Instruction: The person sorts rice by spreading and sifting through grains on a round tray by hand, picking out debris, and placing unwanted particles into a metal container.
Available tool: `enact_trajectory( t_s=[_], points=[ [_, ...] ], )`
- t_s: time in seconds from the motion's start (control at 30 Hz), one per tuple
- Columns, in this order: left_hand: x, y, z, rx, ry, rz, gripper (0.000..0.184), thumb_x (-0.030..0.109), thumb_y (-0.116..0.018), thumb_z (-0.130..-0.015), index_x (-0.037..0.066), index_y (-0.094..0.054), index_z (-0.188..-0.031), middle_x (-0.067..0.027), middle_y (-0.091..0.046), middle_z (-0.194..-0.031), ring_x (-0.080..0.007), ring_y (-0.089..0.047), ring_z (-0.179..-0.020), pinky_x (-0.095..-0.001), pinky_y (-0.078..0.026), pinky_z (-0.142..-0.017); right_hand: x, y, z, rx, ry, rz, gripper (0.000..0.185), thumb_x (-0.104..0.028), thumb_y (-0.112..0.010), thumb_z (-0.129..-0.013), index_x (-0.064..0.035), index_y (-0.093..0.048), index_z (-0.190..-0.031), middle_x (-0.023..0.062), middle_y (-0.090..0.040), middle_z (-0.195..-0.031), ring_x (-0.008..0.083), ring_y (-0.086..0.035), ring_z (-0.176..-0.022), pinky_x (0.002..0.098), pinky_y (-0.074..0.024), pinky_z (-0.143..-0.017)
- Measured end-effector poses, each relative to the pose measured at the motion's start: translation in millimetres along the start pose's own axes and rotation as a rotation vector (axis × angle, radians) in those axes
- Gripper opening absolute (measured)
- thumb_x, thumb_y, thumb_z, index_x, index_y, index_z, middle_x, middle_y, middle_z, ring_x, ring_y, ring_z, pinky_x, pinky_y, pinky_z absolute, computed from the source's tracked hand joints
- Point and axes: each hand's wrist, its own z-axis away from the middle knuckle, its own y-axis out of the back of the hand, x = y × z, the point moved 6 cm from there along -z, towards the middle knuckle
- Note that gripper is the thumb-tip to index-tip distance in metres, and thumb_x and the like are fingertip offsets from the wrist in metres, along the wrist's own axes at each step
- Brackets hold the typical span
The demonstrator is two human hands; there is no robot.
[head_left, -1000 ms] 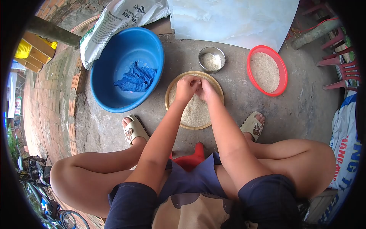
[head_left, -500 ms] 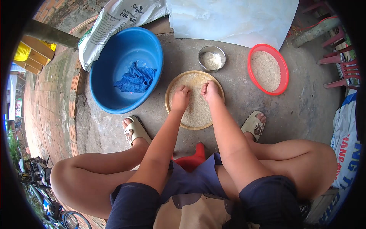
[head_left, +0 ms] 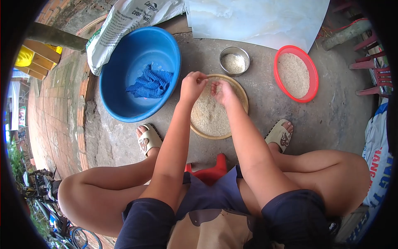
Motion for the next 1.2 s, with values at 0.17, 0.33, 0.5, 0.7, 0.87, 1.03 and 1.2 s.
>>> enact_trajectory(
  t_s=[0.17, 0.33, 0.5, 0.7, 0.87, 1.03, 1.2],
  points=[
    [-30.2, -22.7, 32.8, -0.168, -0.091, -0.075, 0.013, 0.009, -0.071, -0.068, 0.003, -0.067, -0.079, -0.0143, -0.064, -0.078, -0.0303, -0.063, -0.074, -0.038, -0.051, -0.069, -4.7, 28.1, -19.3, 0.173, 0.06, 0.105, 0.033, -0.031, -0.042, -0.094, -0.0121, -0.046, -0.067, -0.0009, -0.043, -0.051, 0.0118, -0.038, -0.042, 0.0275, -0.0327, -0.042],
    [-38.7, -55.7, 60.5, -0.152, -0.109, -0.111, 0.012, 0.007, -0.07, -0.069, 0.002, -0.067, -0.079, -0.015, -0.064, -0.079, -0.0311, -0.063, -0.074, -0.0398, -0.05, -0.069, 0.2, 37.3, -11.0, 0.181, 0.074, 0.144, 0.031, -0.03, -0.041, -0.093, -0.0108, -0.049, -0.07, 0.0009, -0.045, -0.056, 0.0143, -0.043, -0.049, 0.0279, -0.0382, -0.047],
    [-17.9, -35.0, 45.8, -0.034, -0.026, 0.097, 0.013, 0.006, -0.071, -0.07, 0.002, -0.069, -0.082, -0.0158, -0.065, -0.075, -0.0289, -0.064, -0.066, -0.0355, -0.052, -0.066, 0.5, 25.5, -5.4, 0.124, 0.068, 0.331, 0.031, -0.03, -0.038, -0.095, -0.0042, -0.054, -0.092, 0.0065, -0.056, -0.08, 0.0176, -0.052, -0.063, 0.0316, -0.051, -0.063],
    [2.9, -24.3, 29.2, -0.084, -0.075, 0.113, 0.021, 0.011, -0.072, -0.073, 0.002, -0.068, -0.091, -0.0144, -0.065, -0.088, -0.0265, -0.064, -0.078, -0.0367, -0.052, -0.07, -6.4, 13.0, 7.3, 0.026, 0.131, 0.329, 0.031, -0.03, -0.038, -0.096, -0.0032, -0.053, -0.1, 0.0081, -0.055, -0.087, 0.016, -0.052, -0.067, 0.0303, -0.0529, -0.066],
    [-50.4, -26.1, 49.2, -0.177, -0.007, -0.182, 0.019, 0.013, -0.068, -0.075, 0.003, -0.064, -0.091, -0.015, -0.062, -0.089, -0.031, -0.061, -0.079, -0.0393, -0.05, -0.071, 2.2, 24.5, -7.5, -0.002, 0.047, 0.331, 0.031, -0.029, -0.043, -0.091, -0.0134, -0.042, -0.064, -0.0015, -0.036, -0.051, 0.01, -0.033, -0.042, 0.0259, -0.026, -0.039],
    [-44.5, -35.6, 83.7, -0.037, -0.174, -0.222, 0.013, 0.005, -0.065, -0.077, 0.004, -0.064, -0.09, -0.015, -0.062, -0.087, -0.0344, -0.061, -0.079, -0.042, -0.049, -0.07, 2.5, 23.0, -5.9, 0.055, 0.077, 0.337, 0.033, -0.028, -0.042, -0.09, -0.015, -0.037, -0.061, -0.0032, -0.027, -0.047, 0.0097, -0.022, -0.037, 0.0274, -0.0197, -0.036],
    [-30.9, -45.1, 69.3, 0.09, -0.046, -0.114, 0.008, 0.006, -0.067, -0.078, 0.002, -0.067, -0.085, -0.0119, -0.064, -0.08, -0.0261, -0.063, -0.072, -0.0352, -0.05, -0.068, 3.2, 26.5, -7.4, 0.121, 0.137, 0.337, 0.032, -0.03, -0.042, -0.091, -0.0121, -0.047, -0.064, -0.0013, -0.039, -0.049, 0.0109, -0.034, -0.038, 0.0281, -0.0269, -0.035]
  ],
)
